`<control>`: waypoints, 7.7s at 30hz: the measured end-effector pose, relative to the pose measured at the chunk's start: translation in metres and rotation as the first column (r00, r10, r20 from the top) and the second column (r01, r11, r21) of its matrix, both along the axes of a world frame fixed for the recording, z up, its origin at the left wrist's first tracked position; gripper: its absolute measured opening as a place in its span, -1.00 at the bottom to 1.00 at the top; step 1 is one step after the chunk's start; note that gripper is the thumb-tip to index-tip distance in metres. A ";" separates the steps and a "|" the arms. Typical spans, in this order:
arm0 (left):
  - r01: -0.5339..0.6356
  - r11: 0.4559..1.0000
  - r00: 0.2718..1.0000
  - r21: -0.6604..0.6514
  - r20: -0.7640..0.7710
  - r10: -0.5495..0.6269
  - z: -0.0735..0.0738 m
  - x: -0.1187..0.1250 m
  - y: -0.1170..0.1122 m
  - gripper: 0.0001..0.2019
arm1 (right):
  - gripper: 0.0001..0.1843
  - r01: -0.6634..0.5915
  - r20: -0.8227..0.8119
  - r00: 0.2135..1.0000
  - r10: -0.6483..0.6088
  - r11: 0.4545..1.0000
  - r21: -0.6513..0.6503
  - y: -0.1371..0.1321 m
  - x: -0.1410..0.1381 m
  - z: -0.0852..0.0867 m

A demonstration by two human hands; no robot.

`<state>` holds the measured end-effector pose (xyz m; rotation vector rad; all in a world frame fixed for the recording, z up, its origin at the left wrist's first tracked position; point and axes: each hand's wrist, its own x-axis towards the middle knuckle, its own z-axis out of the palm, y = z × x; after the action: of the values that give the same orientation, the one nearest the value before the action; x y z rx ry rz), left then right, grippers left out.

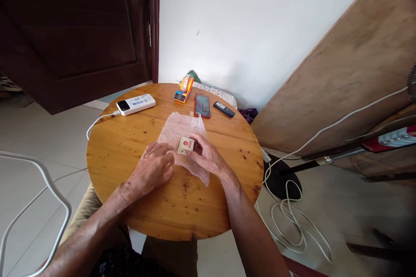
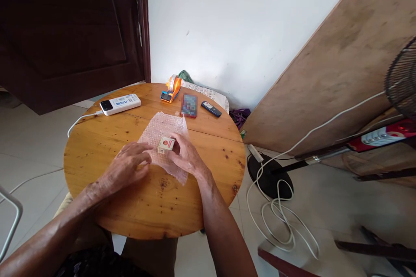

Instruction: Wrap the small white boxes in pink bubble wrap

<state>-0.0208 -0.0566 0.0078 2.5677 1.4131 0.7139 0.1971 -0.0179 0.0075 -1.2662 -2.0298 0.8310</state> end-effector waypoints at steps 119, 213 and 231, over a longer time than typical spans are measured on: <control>-0.079 0.829 0.806 -0.554 0.454 0.380 0.003 0.008 0.063 -0.72 | -0.83 -0.168 0.472 0.880 -0.059 0.890 0.424 -0.021 -0.025 0.019; 0.155 0.987 0.910 0.047 0.383 -0.161 -0.009 0.037 0.030 -0.84 | -0.72 0.353 0.057 0.928 -0.368 0.919 0.174 -0.005 0.024 0.021; 0.142 0.989 0.936 0.049 0.318 -0.151 -0.013 0.039 0.032 -0.84 | -0.29 0.567 0.171 0.809 -0.562 0.823 0.021 -0.022 0.012 -0.019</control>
<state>0.0181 -0.0245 -0.0055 2.4013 1.1054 1.0714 0.2095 -0.0400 -0.0116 -1.8840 -1.6043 0.4762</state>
